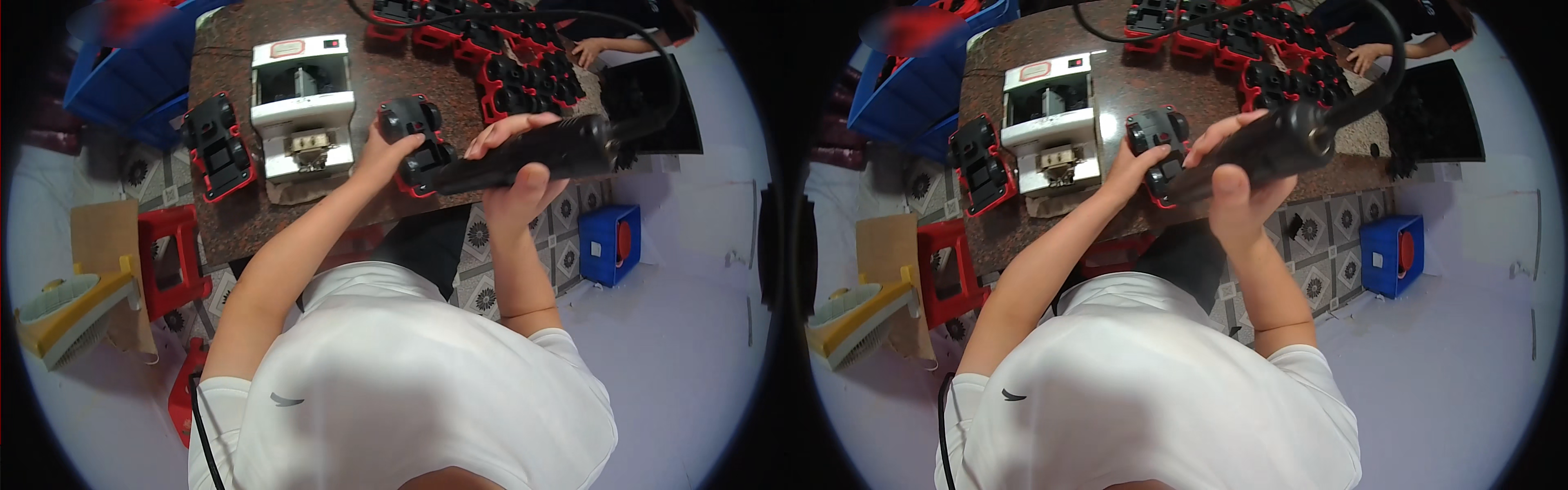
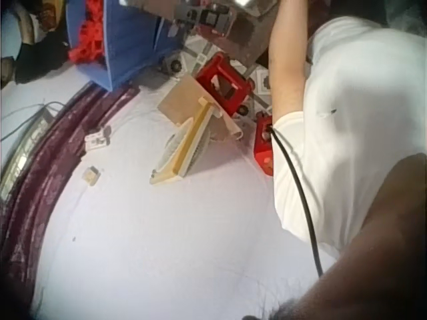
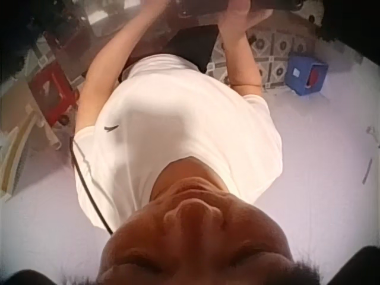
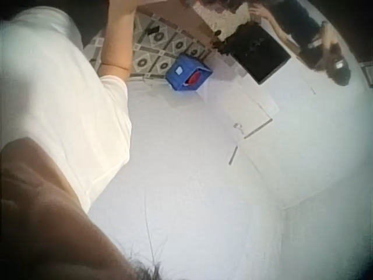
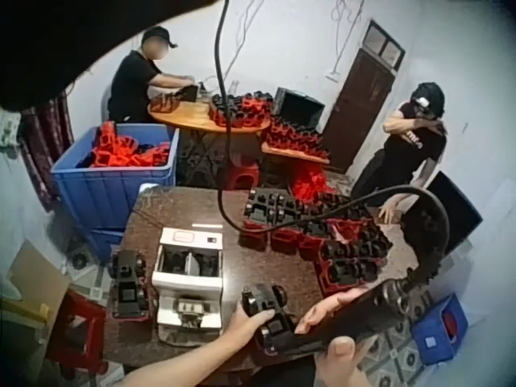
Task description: Assemble plastic toy housing components using a power screwdriver.
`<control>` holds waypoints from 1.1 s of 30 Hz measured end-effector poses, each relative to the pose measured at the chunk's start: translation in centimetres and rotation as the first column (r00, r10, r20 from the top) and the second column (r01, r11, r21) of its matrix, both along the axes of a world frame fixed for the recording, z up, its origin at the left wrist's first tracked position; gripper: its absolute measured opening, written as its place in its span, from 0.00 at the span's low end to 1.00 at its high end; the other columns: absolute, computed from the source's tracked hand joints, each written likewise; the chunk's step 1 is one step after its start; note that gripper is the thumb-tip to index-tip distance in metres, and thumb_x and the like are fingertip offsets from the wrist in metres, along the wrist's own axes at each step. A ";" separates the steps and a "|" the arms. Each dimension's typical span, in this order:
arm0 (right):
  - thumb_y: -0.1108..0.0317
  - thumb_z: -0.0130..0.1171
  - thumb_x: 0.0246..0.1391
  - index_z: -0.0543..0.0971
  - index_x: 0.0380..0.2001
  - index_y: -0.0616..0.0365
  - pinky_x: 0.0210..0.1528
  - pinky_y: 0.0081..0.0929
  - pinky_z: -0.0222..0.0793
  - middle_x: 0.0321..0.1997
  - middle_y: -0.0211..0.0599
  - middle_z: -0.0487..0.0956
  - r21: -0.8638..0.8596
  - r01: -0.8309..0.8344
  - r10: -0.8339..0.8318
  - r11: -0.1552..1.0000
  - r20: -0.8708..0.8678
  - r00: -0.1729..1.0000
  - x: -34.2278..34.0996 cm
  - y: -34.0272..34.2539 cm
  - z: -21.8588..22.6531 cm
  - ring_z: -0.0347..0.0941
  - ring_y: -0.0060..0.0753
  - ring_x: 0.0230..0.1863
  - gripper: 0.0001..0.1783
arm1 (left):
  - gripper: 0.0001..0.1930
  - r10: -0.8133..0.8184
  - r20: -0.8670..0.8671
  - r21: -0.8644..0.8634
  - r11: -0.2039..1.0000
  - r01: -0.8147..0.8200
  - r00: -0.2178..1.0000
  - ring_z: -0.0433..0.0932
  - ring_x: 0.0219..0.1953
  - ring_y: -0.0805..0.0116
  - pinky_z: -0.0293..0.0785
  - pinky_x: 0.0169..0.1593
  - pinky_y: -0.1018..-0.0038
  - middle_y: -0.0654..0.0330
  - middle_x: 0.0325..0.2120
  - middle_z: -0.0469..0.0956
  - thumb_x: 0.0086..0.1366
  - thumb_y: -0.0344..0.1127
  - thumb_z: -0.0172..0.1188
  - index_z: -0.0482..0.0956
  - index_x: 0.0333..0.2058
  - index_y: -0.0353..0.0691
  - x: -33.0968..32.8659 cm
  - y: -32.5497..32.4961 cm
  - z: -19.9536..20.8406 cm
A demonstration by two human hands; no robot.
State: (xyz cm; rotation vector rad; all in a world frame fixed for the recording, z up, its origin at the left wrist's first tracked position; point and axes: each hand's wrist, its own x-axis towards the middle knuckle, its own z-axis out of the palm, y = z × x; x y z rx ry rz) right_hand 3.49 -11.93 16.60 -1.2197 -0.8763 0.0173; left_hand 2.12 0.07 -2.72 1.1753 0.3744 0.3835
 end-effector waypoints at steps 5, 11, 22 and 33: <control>0.49 0.66 0.47 0.62 0.48 0.60 0.31 0.26 0.72 0.30 0.41 0.73 0.172 -0.010 0.017 0.985 -0.042 0.999 0.2 -1.2 -2.5 0.72 0.29 0.28 0.35 | 0.31 -0.049 -0.055 -0.020 0.999 0.048 0.997 0.72 0.48 0.64 0.66 0.53 0.70 0.55 0.44 0.73 0.50 0.37 0.67 0.65 0.50 0.34 0.2 0.2 0.7; 0.50 0.66 0.48 0.62 0.49 0.59 0.32 0.26 0.72 0.31 0.40 0.73 0.138 -0.028 0.033 0.990 -0.039 0.999 0.5 -1.7 -3.0 0.72 0.30 0.30 0.35 | 0.32 -0.026 -0.083 -0.041 0.999 0.022 0.996 0.71 0.49 0.64 0.66 0.54 0.70 0.55 0.45 0.72 0.51 0.38 0.67 0.63 0.52 0.34 -0.2 -0.2 1.7; 0.62 0.68 0.47 0.63 0.48 0.64 0.31 0.24 0.70 0.31 0.39 0.73 0.079 -0.110 0.098 0.991 0.141 0.985 0.5 -0.6 -4.0 0.71 0.29 0.29 0.31 | 0.30 -0.095 -0.031 -0.054 0.994 0.094 0.995 0.71 0.47 0.67 0.67 0.52 0.72 0.56 0.43 0.72 0.51 0.37 0.67 0.64 0.49 0.33 0.1 0.4 0.8; 0.61 0.66 0.49 0.62 0.49 0.64 0.33 0.24 0.71 0.31 0.40 0.73 0.090 -0.092 0.088 0.992 0.050 0.995 0.7 -0.3 -4.2 0.72 0.28 0.30 0.30 | 0.33 -0.038 -0.007 -0.016 0.999 0.038 0.999 0.71 0.47 0.66 0.68 0.52 0.70 0.54 0.44 0.72 0.51 0.38 0.67 0.62 0.51 0.32 0.4 0.5 0.4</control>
